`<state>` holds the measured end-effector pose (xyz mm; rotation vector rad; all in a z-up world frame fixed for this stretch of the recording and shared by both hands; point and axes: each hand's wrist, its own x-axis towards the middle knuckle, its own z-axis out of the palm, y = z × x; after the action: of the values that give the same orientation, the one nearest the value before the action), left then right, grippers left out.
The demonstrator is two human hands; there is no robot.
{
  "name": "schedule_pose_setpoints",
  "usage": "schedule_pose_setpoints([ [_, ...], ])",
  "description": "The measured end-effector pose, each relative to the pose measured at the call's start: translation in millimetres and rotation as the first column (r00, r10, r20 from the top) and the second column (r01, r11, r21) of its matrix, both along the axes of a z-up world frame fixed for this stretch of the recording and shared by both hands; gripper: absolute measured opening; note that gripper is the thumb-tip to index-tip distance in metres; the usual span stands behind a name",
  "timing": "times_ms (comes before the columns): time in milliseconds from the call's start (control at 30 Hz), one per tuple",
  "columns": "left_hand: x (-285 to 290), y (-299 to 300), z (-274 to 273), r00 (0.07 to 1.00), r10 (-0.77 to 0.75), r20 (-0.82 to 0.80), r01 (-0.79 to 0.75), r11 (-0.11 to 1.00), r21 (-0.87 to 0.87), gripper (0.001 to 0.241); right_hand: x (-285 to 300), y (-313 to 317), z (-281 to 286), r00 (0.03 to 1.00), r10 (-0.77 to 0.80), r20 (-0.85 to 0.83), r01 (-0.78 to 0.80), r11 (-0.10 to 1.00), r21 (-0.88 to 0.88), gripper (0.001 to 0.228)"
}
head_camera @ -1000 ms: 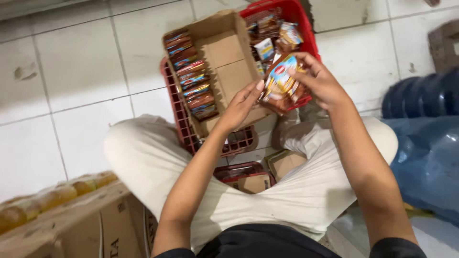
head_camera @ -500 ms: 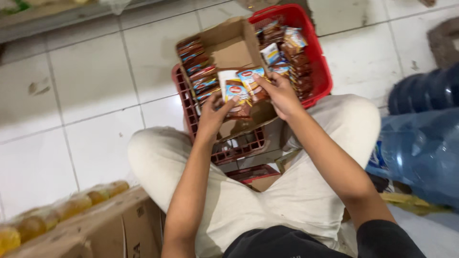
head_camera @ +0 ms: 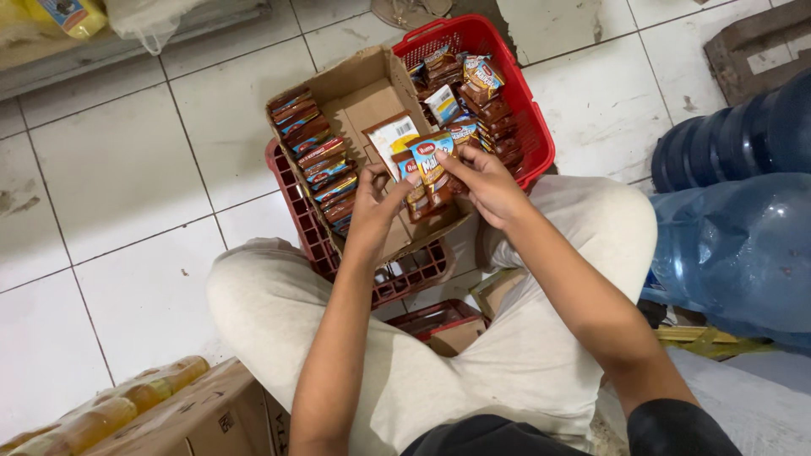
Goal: The person takes snack packets from a red basket and places them into a cardboard box, organizing them into neat rows.
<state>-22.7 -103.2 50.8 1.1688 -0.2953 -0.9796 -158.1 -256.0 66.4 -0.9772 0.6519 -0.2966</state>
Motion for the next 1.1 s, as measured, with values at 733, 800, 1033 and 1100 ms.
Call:
schedule_pose_setpoints([
  [733, -7.0, -27.5, 1.8, 0.926, 0.296, 0.235, -0.271, 0.953, -0.136, 0.024, -1.7, -9.3, 36.7, 0.938, -0.297, 0.181, 0.338, 0.9, -0.275, 0.029],
  [800, -16.7, -25.6, 16.8, 0.883, 0.27, 0.385, -0.292, 0.956, 0.0, 0.027, 3.4, -0.8, 36.5, 0.947, -0.252, 0.201, 0.313, 0.864, -0.394, 0.031],
  [1033, -25.8, -16.1, 41.8, 0.692, 0.185, 0.698, -0.207, 0.977, -0.055, 0.025, 14.0, 11.4, 28.8, 0.956, -0.215, 0.199, 0.288, 0.821, -0.494, 0.03],
  [1100, -17.9, -14.5, 41.1, 0.663, 0.2, 0.722, -0.211, 0.975, -0.077, 0.022, 14.7, 3.2, 26.9, 0.954, -0.201, 0.222, 0.284, 0.844, -0.455, 0.035],
])
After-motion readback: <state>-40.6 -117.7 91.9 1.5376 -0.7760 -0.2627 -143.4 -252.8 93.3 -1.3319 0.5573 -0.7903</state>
